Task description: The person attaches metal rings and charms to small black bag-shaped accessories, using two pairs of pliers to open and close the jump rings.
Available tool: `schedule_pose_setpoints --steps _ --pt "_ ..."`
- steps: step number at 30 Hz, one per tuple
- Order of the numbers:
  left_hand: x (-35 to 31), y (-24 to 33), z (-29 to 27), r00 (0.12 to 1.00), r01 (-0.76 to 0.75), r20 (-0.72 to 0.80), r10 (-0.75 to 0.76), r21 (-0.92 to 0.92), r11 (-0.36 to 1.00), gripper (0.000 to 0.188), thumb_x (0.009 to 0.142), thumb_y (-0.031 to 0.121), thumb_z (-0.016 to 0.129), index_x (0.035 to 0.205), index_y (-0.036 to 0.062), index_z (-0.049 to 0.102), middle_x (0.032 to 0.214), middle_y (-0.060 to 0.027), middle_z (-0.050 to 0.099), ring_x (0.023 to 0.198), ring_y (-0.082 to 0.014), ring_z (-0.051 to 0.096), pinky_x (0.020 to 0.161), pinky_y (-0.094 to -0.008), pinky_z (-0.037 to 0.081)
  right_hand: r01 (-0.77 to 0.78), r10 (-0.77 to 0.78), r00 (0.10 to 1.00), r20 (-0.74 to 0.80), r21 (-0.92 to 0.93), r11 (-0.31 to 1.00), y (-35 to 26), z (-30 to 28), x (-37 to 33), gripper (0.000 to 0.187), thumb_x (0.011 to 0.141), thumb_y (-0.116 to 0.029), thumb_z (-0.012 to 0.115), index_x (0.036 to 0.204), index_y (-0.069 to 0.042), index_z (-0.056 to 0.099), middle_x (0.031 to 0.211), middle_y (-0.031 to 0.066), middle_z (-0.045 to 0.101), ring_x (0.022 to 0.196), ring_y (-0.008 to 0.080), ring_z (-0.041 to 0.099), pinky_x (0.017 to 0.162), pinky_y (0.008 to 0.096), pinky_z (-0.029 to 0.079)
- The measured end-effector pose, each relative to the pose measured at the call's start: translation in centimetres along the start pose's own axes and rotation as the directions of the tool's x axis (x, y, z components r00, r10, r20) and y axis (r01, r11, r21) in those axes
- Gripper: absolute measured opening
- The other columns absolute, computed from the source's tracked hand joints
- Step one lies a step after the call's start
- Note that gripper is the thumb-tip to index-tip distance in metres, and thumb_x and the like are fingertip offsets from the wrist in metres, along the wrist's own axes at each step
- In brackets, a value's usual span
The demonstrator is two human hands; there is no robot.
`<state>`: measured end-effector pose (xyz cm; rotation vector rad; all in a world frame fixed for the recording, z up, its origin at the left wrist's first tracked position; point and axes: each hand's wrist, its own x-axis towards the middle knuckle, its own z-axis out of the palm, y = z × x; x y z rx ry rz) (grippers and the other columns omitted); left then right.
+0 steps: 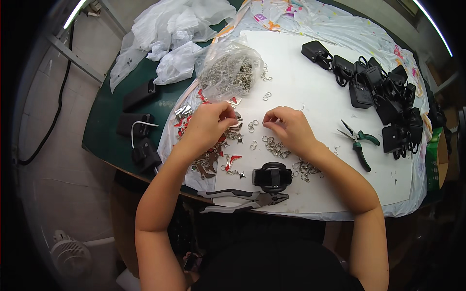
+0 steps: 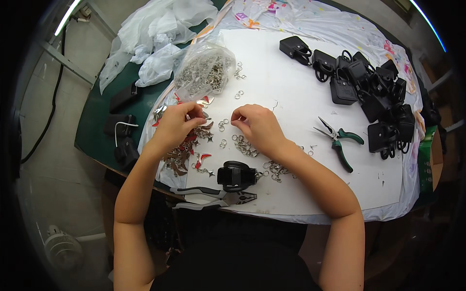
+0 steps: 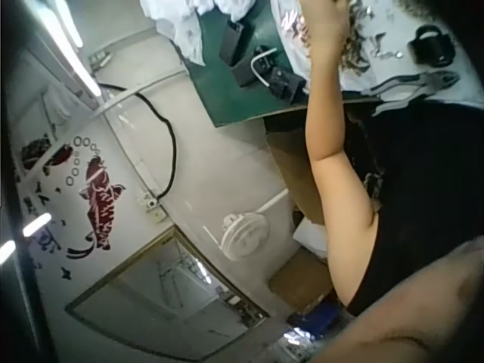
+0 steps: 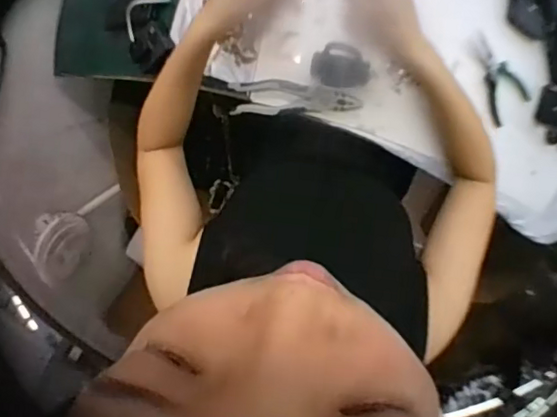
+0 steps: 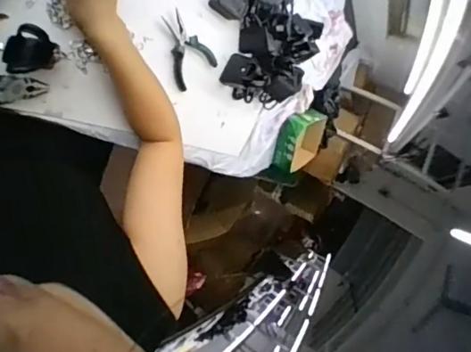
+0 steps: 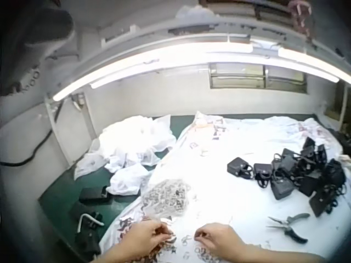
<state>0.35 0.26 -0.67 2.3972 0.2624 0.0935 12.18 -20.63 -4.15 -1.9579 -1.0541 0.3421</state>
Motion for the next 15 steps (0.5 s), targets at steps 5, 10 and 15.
schedule_pose_setpoints --steps 5,10,15 --pt "-1.3 0.9 0.1 0.990 0.062 -0.051 -0.134 -0.693 0.718 0.011 0.090 0.006 0.071 0.097 0.0003 0.066 0.091 -0.0108 0.073 0.080 -0.0138 0.070 0.071 -0.0279 0.055 -0.036 0.038 0.999 0.002 0.357 0.933 -2.3 -1.4 -1.9 0.011 0.089 -0.005 0.070 0.097 0.002 0.072 0.090 0.0093 0.075 0.078 0.0125 0.069 0.074 0.0261 0.055" --pt "-2.8 3.7 -0.1 0.985 0.102 0.020 -0.172 -0.871 0.481 0.011 0.092 0.003 0.068 0.100 0.0008 0.062 0.093 -0.0137 0.073 0.083 -0.0217 0.073 0.073 -0.0322 0.062 -0.096 0.065 0.995 0.077 0.533 0.841 -4.9 -2.1 -3.3 0.011 0.089 -0.006 0.072 0.097 0.002 0.074 0.090 0.0063 0.074 0.082 0.0091 0.068 0.077 0.0245 0.055" --pt "-4.0 5.0 0.6 0.989 0.032 -0.042 -0.141 -0.874 0.486 0.012 0.091 0.001 0.069 0.099 -0.0006 0.060 0.092 -0.0140 0.071 0.083 -0.0224 0.073 0.072 -0.0340 0.063 -0.175 0.069 0.978 0.195 0.604 0.777 -6.1 -2.5 -3.6 0.011 0.088 -0.007 0.074 0.096 0.000 0.074 0.090 0.0045 0.074 0.082 0.0072 0.067 0.075 0.0228 0.054"
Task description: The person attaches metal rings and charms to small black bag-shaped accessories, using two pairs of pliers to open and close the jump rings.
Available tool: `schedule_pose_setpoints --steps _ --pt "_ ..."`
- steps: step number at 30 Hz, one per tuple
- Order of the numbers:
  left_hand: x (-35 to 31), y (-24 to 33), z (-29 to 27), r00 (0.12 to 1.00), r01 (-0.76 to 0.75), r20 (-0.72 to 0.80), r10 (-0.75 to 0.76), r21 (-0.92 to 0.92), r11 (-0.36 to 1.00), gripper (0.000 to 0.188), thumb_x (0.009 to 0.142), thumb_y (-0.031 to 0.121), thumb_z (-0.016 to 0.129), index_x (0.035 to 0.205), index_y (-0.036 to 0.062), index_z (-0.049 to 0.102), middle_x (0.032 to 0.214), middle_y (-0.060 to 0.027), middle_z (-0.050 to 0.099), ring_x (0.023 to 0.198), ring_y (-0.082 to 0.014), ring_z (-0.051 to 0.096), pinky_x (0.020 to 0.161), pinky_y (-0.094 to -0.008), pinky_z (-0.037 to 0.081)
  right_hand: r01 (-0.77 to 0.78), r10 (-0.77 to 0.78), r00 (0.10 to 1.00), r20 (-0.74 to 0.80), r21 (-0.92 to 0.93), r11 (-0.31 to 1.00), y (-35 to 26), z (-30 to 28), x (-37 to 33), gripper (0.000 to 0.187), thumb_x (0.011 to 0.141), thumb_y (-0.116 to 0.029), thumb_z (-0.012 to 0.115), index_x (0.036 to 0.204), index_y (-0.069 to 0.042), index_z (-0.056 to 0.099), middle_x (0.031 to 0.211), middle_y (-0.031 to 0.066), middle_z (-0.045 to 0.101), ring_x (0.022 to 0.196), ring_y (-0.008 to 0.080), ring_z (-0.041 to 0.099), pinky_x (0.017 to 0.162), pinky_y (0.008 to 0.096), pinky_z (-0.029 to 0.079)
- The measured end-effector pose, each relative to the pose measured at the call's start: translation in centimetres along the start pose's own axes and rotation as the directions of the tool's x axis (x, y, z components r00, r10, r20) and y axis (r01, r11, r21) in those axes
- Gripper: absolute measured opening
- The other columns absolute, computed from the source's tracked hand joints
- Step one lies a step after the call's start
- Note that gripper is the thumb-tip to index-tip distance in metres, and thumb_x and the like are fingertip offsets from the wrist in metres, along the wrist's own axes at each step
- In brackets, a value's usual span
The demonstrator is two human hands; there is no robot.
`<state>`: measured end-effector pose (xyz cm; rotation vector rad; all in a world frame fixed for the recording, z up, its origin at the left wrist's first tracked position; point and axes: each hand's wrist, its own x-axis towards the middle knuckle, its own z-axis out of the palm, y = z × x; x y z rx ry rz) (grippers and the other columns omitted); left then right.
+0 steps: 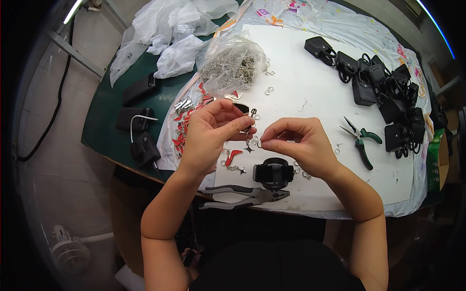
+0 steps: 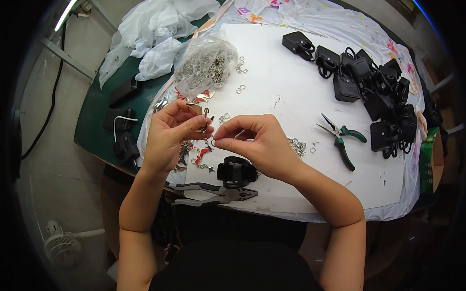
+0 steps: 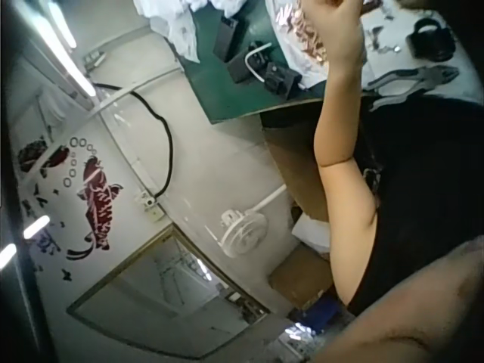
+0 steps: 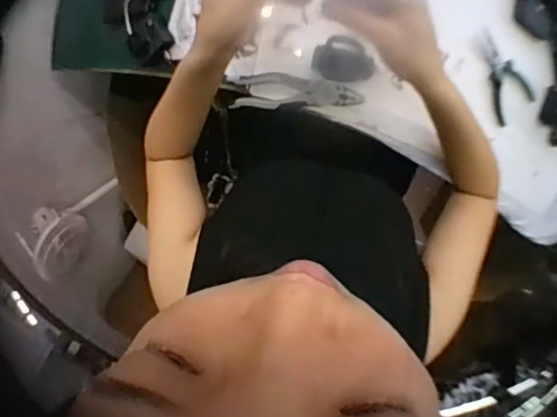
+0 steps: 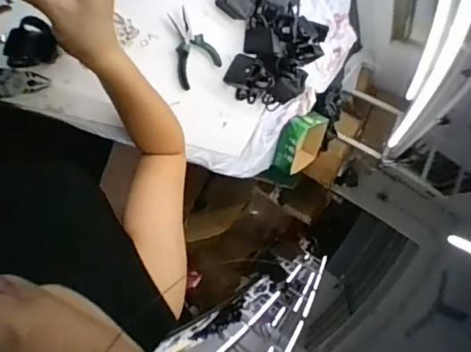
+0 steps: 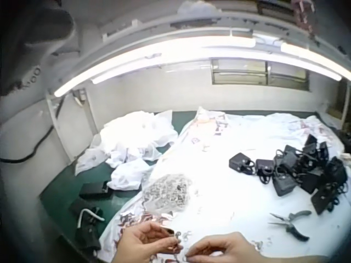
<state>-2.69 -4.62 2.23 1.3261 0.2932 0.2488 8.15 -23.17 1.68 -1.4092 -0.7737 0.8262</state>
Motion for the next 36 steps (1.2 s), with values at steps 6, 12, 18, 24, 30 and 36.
schedule_pose_setpoints --steps 6,12,18,24,30,36 --pt "-1.0 -0.2 1.1 0.998 -0.066 0.001 0.066 -0.047 0.997 0.013 0.090 0.000 0.070 0.099 -0.0014 0.060 0.092 -0.0127 0.070 0.087 -0.0202 0.072 0.074 -0.0335 0.063 0.021 -0.021 1.000 0.004 -0.042 0.999 -0.3 0.7 -0.2 0.012 0.087 -0.006 0.074 0.096 0.002 0.074 0.088 0.0046 0.074 0.081 0.0075 0.067 0.074 0.0226 0.054" --pt "-1.8 -0.4 1.5 0.992 -0.124 0.007 0.124 -0.036 0.992 0.016 0.091 -0.003 0.067 0.104 0.0011 0.059 0.099 -0.0123 0.070 0.096 -0.0220 0.071 0.080 -0.0359 0.063 0.033 -0.034 0.997 -0.068 -0.013 0.999 0.2 1.1 -0.2 0.013 0.087 -0.005 0.073 0.096 0.005 0.073 0.090 0.0082 0.075 0.084 0.0104 0.069 0.077 0.0251 0.056" --pt "-2.2 -0.8 1.5 0.982 -0.174 0.052 0.181 -0.117 0.978 0.017 0.097 0.002 0.061 0.113 0.0035 0.055 0.112 -0.0174 0.066 0.105 -0.0258 0.068 0.088 -0.0412 0.061 0.107 -0.090 0.983 -0.158 0.101 0.989 0.5 1.2 -0.6 0.015 0.090 -0.006 0.071 0.102 0.004 0.070 0.098 0.0099 0.075 0.089 0.0118 0.069 0.082 0.0257 0.055" --pt "-2.6 -0.5 2.0 0.996 -0.060 0.039 0.078 -0.345 0.937 0.019 0.106 0.014 0.045 0.124 0.0071 0.043 0.115 -0.0237 0.064 0.103 -0.0318 0.068 0.094 -0.0455 0.056 0.220 -0.218 0.946 -0.241 -0.021 0.975 0.5 1.6 -1.5 0.012 0.094 -0.006 0.068 0.103 0.002 0.069 0.095 0.0057 0.073 0.087 0.0100 0.066 0.081 0.0252 0.052" --pt "-3.2 -0.3 1.8 0.996 0.053 0.091 -0.020 -0.381 0.923 0.021 0.107 0.020 0.041 0.125 0.0076 0.041 0.111 -0.0227 0.067 0.097 -0.0318 0.070 0.083 -0.0411 0.056 0.180 -0.185 0.957 -0.222 -0.044 0.983 -0.5 1.5 -1.8 0.014 0.095 -0.013 0.067 0.102 0.000 0.067 0.095 0.0034 0.070 0.083 0.0079 0.060 0.076 0.0236 0.049" --pt "-3.7 -0.1 1.8 0.997 0.048 0.071 -0.020 -0.413 0.909 0.018 0.106 0.020 0.045 0.119 0.0077 0.043 0.107 -0.0196 0.068 0.093 -0.0293 0.071 0.080 -0.0379 0.055 0.090 -0.070 0.982 -0.175 0.107 0.990 -1.1 1.5 -2.3 0.017 0.097 -0.013 0.066 0.107 0.000 0.064 0.101 0.0031 0.066 0.088 0.0084 0.059 0.080 0.0236 0.048"
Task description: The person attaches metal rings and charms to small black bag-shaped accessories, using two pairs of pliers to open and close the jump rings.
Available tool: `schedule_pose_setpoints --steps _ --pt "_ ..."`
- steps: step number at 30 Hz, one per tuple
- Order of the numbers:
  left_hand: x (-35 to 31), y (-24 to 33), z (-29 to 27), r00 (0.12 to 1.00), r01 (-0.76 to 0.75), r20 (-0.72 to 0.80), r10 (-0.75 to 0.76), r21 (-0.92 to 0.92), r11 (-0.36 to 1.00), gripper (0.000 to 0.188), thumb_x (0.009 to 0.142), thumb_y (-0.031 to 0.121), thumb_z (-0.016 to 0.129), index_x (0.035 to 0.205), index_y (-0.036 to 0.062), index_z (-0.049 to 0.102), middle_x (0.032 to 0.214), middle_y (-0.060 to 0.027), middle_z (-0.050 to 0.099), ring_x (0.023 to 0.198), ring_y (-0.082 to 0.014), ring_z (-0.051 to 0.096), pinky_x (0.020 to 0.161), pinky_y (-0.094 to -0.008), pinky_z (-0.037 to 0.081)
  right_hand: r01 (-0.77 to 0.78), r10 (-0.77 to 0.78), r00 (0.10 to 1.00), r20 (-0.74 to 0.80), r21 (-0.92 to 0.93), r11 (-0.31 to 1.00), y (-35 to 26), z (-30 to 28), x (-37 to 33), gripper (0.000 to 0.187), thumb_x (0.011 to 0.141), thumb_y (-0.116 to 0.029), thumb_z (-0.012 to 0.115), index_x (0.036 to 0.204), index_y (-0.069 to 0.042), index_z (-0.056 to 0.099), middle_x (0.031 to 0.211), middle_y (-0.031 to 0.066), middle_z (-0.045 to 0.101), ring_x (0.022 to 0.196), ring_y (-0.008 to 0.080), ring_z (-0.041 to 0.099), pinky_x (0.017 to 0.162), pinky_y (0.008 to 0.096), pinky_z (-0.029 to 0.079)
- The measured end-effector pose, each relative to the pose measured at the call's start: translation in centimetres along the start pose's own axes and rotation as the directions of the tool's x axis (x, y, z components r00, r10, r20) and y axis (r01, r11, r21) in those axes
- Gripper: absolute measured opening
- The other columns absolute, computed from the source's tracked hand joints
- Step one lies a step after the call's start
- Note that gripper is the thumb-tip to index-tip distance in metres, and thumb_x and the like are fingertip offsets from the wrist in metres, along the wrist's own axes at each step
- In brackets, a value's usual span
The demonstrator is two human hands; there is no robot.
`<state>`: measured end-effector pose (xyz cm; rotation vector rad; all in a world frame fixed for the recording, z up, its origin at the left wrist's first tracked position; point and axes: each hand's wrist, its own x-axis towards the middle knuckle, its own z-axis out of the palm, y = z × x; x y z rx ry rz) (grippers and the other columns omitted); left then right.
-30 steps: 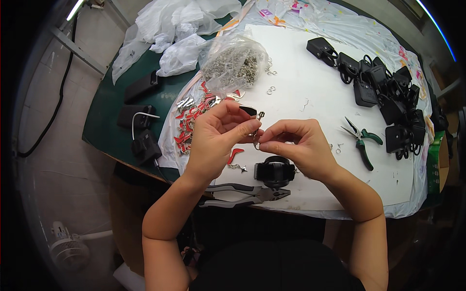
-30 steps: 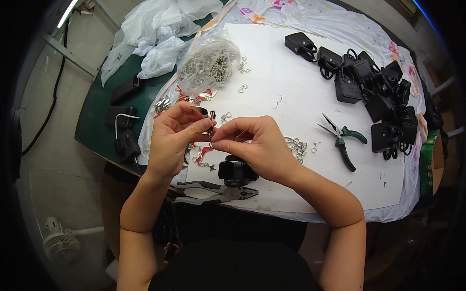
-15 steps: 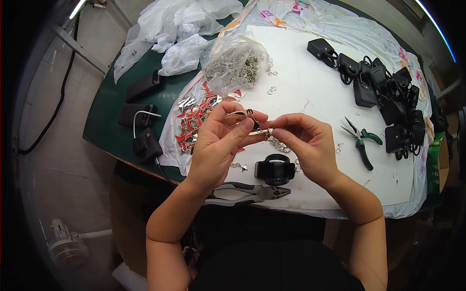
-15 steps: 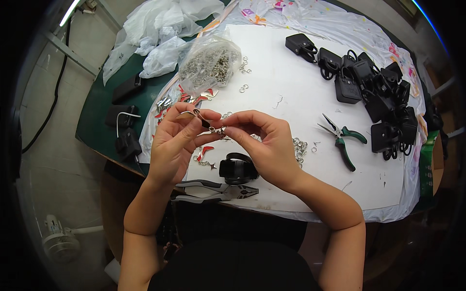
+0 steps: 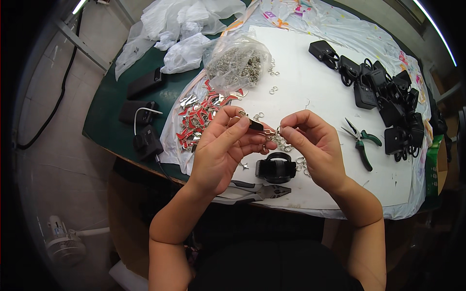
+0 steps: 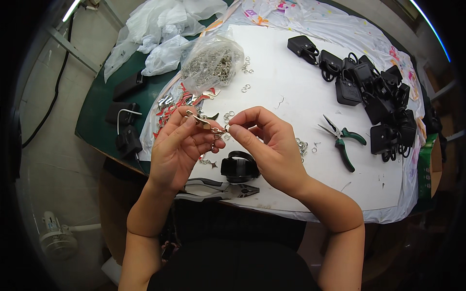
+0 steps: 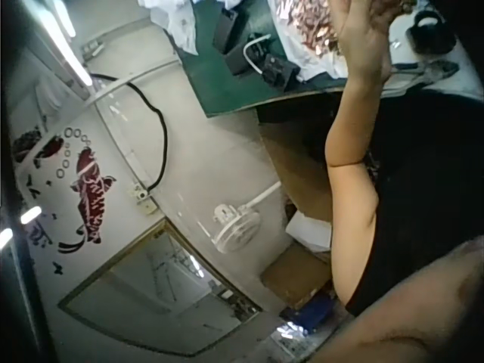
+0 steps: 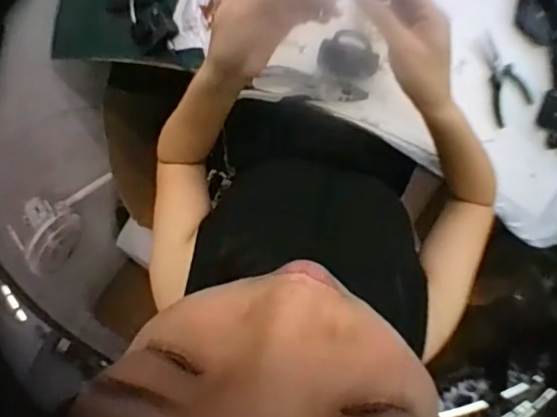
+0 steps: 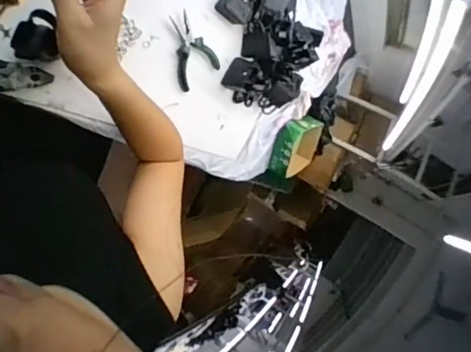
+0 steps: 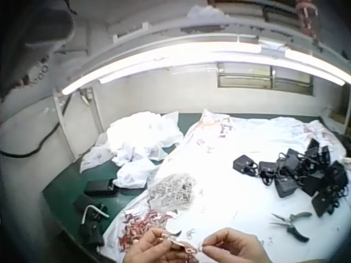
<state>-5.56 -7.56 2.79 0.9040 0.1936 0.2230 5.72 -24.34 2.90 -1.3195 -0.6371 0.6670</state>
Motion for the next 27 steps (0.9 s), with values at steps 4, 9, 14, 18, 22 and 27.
schedule_pose_setpoints --steps 4,9,14,18,22,27 --pt "-0.4 0.0 -0.4 1.000 -0.023 -0.016 0.025 0.109 0.994 0.016 0.102 0.015 0.055 0.113 0.0051 0.047 0.105 -0.0155 0.068 0.092 -0.0246 0.070 0.083 -0.0345 0.054 0.117 -0.127 0.990 0.058 0.154 0.981 0.3 -0.4 0.1 0.013 0.097 -0.009 0.064 0.108 -0.001 0.062 0.109 0.0053 0.064 0.099 0.0095 0.058 0.088 0.0255 0.047" --pt "-2.6 -3.0 -1.2 0.897 -0.328 0.150 0.416 0.857 0.398 0.030 0.086 0.007 0.076 0.110 0.0034 0.059 0.081 -0.0039 0.063 0.066 -0.0124 0.056 0.062 -0.0278 0.045 0.069 -0.118 0.979 0.165 0.272 0.960 0.1 -3.6 1.0 0.009 0.098 -0.009 0.061 0.104 -0.003 0.059 0.111 0.0097 0.065 0.096 0.0115 0.060 0.084 0.0274 0.050" --pt "-4.2 -5.0 0.0 0.891 -0.438 0.374 0.258 0.857 0.270 0.028 0.075 0.013 0.087 0.094 0.0047 0.068 0.066 -0.0013 0.056 0.054 -0.0102 0.050 0.049 -0.0266 0.037 -0.085 0.140 0.884 0.446 -0.142 0.986 -0.3 -3.9 2.0 0.008 0.099 -0.009 0.059 0.104 -0.003 0.060 0.110 0.0079 0.068 0.072 0.0050 0.058 0.066 0.0231 0.049" --pt "-3.4 -3.0 0.2 0.931 -0.365 0.311 0.192 0.813 0.454 0.024 0.077 0.012 0.085 0.090 0.0035 0.067 0.072 -0.0054 0.061 0.061 -0.0123 0.055 0.057 -0.0284 0.041 0.033 0.127 0.791 0.598 -0.249 0.968 -0.7 -4.9 2.5 0.005 0.097 -0.003 0.058 0.101 -0.001 0.056 0.097 0.0076 0.065 0.068 0.0047 0.052 0.060 0.0220 0.044" --pt "-3.1 -2.7 -0.2 0.874 -0.431 0.202 0.441 0.742 0.513 0.024 0.083 0.011 0.080 0.100 0.0010 0.066 0.079 -0.0064 0.066 0.077 -0.0139 0.063 0.066 -0.0277 0.049 0.067 -0.013 0.905 0.425 -0.112 0.992 -1.0 -3.9 0.0 0.007 0.098 -0.005 0.060 0.105 -0.001 0.059 0.082 0.0004 0.062 0.074 0.0051 0.057 0.066 0.0211 0.046" --pt "-2.7 -4.8 0.5 0.891 -0.311 -0.191 0.413 0.406 0.859 0.028 0.090 -0.001 0.072 0.115 -0.0057 0.061 0.097 -0.0111 0.072 0.093 -0.0120 0.067 0.081 -0.0237 0.054 -0.111 0.091 0.961 0.260 0.060 0.992 -1.4 -1.7 -4.4 0.009 0.098 -0.003 0.060 0.106 0.000 0.058 0.084 0.0038 0.067 0.062 0.0027 0.053 0.055 0.0187 0.043"
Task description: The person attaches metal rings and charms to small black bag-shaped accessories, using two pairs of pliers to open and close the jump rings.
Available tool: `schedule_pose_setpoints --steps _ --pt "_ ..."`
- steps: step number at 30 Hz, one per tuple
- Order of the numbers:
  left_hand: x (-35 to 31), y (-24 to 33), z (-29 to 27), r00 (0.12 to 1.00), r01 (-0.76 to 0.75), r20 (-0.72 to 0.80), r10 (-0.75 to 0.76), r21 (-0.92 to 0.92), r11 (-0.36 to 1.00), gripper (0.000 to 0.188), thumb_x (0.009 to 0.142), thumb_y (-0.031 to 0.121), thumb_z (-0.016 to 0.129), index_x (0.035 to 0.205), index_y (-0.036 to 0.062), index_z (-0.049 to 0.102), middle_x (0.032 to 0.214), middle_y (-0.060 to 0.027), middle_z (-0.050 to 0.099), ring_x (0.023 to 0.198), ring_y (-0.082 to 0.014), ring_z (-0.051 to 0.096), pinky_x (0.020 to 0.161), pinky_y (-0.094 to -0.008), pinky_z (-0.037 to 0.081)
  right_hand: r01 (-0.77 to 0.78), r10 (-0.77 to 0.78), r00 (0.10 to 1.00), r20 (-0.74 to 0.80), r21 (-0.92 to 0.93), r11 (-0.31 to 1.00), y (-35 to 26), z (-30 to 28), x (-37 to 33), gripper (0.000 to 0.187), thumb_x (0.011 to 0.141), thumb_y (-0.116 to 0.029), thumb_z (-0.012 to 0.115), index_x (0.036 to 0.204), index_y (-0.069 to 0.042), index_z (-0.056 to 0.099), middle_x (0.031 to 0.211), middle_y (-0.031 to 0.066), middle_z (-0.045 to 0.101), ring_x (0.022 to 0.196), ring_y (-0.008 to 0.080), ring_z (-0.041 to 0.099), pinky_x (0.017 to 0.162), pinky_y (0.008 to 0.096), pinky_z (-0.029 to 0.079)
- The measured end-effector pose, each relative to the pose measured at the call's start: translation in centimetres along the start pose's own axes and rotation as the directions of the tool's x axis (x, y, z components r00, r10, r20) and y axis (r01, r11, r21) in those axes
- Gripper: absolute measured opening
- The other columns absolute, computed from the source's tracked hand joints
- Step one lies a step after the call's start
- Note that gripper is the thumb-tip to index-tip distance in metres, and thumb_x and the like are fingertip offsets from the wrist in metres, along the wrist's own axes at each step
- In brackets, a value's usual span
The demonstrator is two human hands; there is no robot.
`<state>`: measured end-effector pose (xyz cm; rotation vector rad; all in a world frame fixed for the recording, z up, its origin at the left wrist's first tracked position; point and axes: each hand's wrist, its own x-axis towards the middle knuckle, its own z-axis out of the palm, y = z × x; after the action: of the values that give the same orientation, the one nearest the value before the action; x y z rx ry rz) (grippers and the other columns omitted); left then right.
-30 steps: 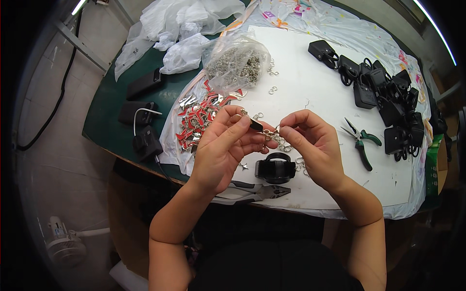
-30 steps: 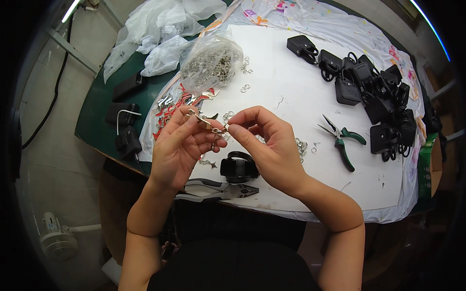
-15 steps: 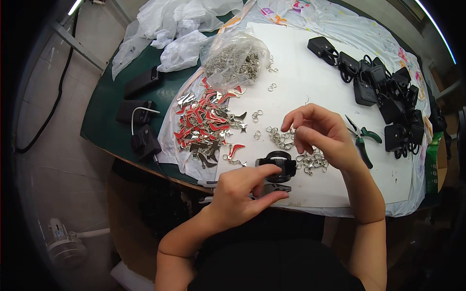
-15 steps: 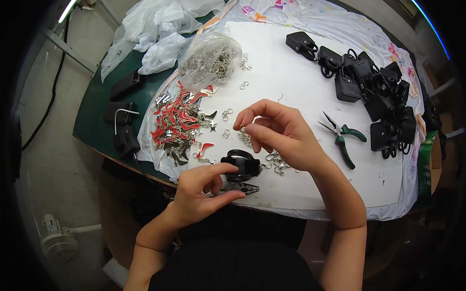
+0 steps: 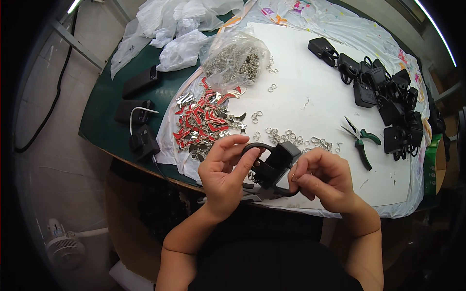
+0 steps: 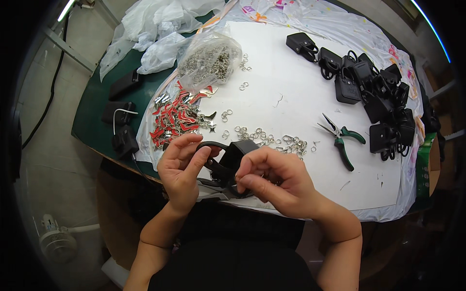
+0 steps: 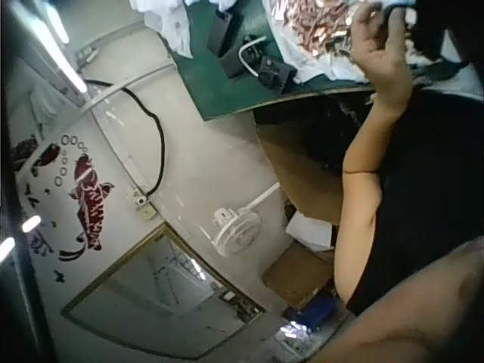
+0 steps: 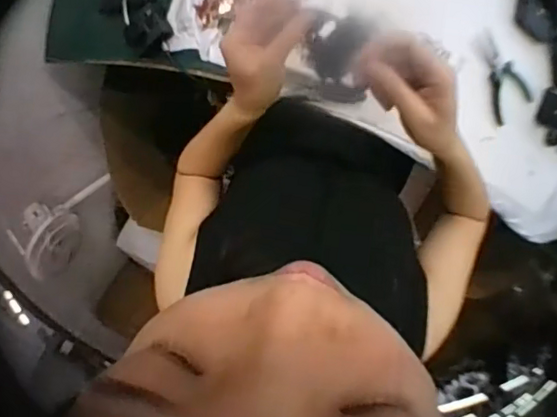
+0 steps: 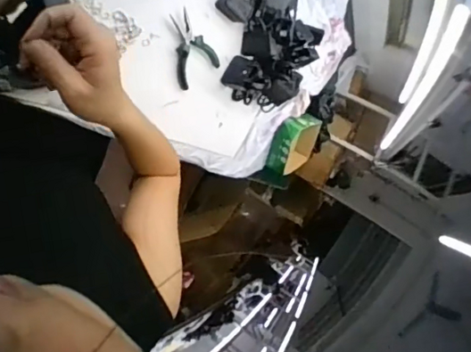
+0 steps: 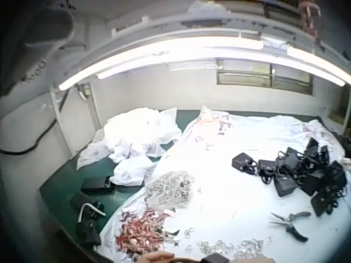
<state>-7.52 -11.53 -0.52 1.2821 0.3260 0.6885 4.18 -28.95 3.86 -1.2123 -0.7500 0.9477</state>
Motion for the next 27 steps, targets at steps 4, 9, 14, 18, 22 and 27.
schedule_pose_setpoints --steps 4,9,14,18,22,27 --pt "0.3 -0.3 -0.1 0.998 0.011 0.062 -0.012 0.010 1.000 0.027 0.089 -0.005 0.070 0.114 -0.0056 0.061 0.099 -0.0125 0.073 0.090 -0.0124 0.069 0.080 -0.0229 0.055 -0.028 0.025 0.999 -0.036 -0.077 0.997 0.2 0.8 -0.6 0.009 0.093 -0.001 0.067 0.102 -0.002 0.066 0.090 0.0031 0.064 0.069 0.0056 0.056 0.059 0.0186 0.045" --pt "0.4 1.0 0.0 0.970 0.135 0.209 -0.124 -0.040 0.990 0.026 0.088 -0.005 0.071 0.113 -0.0057 0.062 0.099 -0.0131 0.073 0.092 -0.0136 0.070 0.081 -0.0243 0.056 0.211 -0.266 0.963 -0.036 -0.508 0.835 0.1 -0.6 1.2 0.011 0.084 0.001 0.075 0.092 -0.004 0.071 0.097 0.0041 0.057 0.085 0.0099 0.057 0.066 0.0225 0.047" --pt "-0.1 0.8 -0.3 0.959 0.090 0.273 -0.076 -0.036 0.995 0.027 0.087 -0.005 0.073 0.112 -0.0056 0.065 0.101 -0.0131 0.072 0.092 -0.0141 0.070 0.083 -0.0246 0.056 0.227 -0.273 0.962 -0.023 -0.494 0.839 -0.1 0.0 2.1 0.012 0.083 0.001 0.076 0.093 -0.004 0.072 0.095 0.0051 0.060 0.078 0.0117 0.058 0.067 0.0242 0.048" --pt "-0.3 0.6 -0.2 0.954 0.011 0.298 -0.004 -0.021 1.000 0.027 0.083 -0.005 0.077 0.109 -0.0056 0.068 0.100 -0.0121 0.073 0.092 -0.0138 0.070 0.083 -0.0250 0.056 0.192 -0.253 0.961 -0.109 -0.393 0.899 1.1 0.2 2.0 0.012 0.083 0.003 0.075 0.093 -0.002 0.071 0.095 0.0068 0.064 0.078 0.0118 0.060 0.067 0.0260 0.050" --pt "-0.6 0.3 0.0 0.964 -0.062 0.262 0.052 0.032 0.998 0.027 0.081 -0.009 0.077 0.107 -0.0069 0.068 0.100 -0.0125 0.072 0.092 -0.0146 0.069 0.084 -0.0264 0.056 0.273 -0.355 0.927 -0.117 -0.436 0.858 1.9 0.5 1.8 0.017 0.081 0.004 0.076 0.097 0.000 0.072 0.092 0.0088 0.067 0.079 0.0147 0.064 0.067 0.0287 0.052" --pt "-0.9 1.5 0.6 0.979 0.092 0.176 -0.102 0.066 0.994 0.027 0.081 -0.012 0.074 0.107 -0.0082 0.066 0.102 -0.0147 0.071 0.094 -0.0162 0.069 0.084 -0.0271 0.057 0.487 -0.633 0.770 0.078 -0.713 0.505 2.4 0.0 2.0 0.030 0.077 0.005 0.078 0.106 -0.002 0.074 0.090 0.0099 0.068 0.076 0.0206 0.065 0.064 0.0291 0.053"
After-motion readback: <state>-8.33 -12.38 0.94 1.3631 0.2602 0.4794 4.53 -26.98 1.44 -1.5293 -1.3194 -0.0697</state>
